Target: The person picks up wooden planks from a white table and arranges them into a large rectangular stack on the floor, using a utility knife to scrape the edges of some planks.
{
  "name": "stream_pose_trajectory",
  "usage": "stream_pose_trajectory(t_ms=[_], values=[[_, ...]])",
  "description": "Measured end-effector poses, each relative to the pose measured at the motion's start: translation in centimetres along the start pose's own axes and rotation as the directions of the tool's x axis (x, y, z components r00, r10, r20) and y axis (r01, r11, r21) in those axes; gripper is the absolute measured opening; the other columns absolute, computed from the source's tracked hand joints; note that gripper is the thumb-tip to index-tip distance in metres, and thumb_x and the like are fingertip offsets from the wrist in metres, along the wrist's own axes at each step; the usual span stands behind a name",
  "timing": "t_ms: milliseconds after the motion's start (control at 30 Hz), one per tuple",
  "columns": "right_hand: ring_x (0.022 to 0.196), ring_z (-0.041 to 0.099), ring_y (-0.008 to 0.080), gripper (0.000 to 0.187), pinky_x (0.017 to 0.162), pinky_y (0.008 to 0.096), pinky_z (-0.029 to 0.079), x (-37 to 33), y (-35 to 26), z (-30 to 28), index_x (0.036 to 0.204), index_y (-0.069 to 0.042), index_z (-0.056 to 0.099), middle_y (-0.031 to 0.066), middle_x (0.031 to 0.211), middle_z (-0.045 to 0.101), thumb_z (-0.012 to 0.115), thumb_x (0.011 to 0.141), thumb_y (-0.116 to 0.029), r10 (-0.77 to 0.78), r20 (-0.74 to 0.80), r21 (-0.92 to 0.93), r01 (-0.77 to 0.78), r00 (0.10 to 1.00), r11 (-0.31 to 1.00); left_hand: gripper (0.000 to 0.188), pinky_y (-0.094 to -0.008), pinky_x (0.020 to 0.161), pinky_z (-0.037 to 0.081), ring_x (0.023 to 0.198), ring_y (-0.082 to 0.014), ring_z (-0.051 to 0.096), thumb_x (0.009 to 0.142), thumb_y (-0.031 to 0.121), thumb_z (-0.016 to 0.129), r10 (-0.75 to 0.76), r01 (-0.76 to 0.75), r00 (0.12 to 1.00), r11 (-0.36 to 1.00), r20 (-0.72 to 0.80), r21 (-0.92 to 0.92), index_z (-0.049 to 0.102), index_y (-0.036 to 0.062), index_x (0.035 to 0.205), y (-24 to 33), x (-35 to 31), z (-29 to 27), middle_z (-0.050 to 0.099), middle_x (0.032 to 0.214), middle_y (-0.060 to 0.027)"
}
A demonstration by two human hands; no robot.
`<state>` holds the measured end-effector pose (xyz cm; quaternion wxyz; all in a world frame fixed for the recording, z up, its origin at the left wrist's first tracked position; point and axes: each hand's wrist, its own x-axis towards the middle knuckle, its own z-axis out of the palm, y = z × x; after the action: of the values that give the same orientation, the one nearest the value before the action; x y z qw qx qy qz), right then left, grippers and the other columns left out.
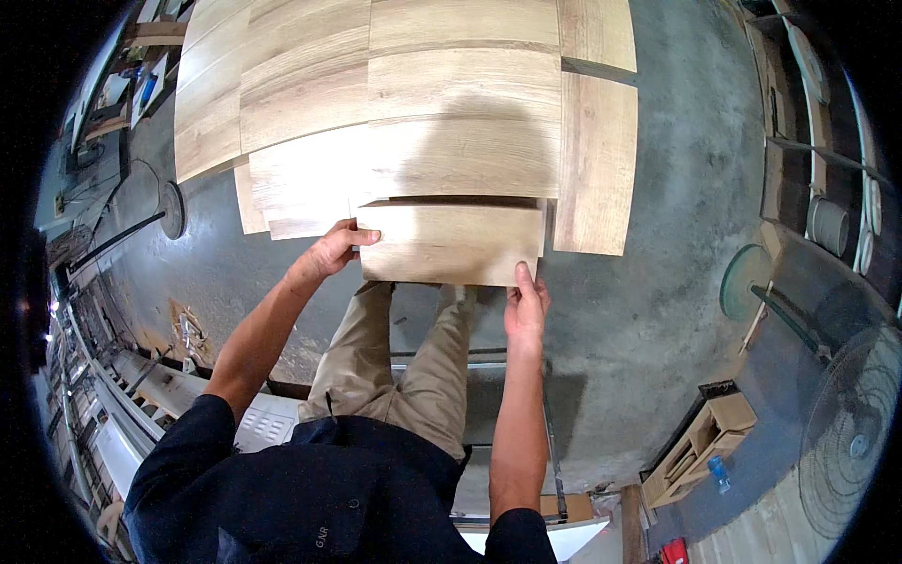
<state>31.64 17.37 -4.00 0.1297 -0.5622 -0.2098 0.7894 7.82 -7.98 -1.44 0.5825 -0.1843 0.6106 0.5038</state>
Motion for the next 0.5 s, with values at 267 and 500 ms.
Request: stream_pose_trajectory(t_ms=[267, 500], values=[[0.093, 0.057, 0.0150, 0.030, 0.085, 0.0290, 0.046, 0.9, -1.9, 1.1, 0.102, 0.002, 0.057, 0.0079, 0.101, 0.061, 0.072, 0.081, -0.013, -0.057, -0.011, 0.041, 0.057, 0.998, 0.998, 0.079, -0.0405, 0.100, 0.037, 0.115, -0.0267, 0.046, 0.071, 0.031, 0.078, -0.005, 0.005, 1.000, 1.000, -0.001, 0.009, 0.041, -0.0072, 0.129, 0.9, 0.3, 1.7, 0.052, 0.122, -0.0162], [0.098, 0.055, 0.0148, 0.038, 0.086, 0.0272, 0.045, 1.7, -2.5, 0.7, 0.113, 0.002, 0.054, 0.0067, 0.109, 0.060, 0.070, 0.081, -0.007, -0.022, 0.007, 0.073, 0.022, 1.000, 0.997, 0.080, -0.0385, 0.099, 0.037, 0.115, -0.0264, 0.047, 0.070, 0.030, 0.079, 0.013, -0.015, 0.999, 0.998, -0.044, -0.062, 0.039, -0.0070, 0.130, 0.7, 0.5, 2.5, 0.052, 0.122, -0.0157]])
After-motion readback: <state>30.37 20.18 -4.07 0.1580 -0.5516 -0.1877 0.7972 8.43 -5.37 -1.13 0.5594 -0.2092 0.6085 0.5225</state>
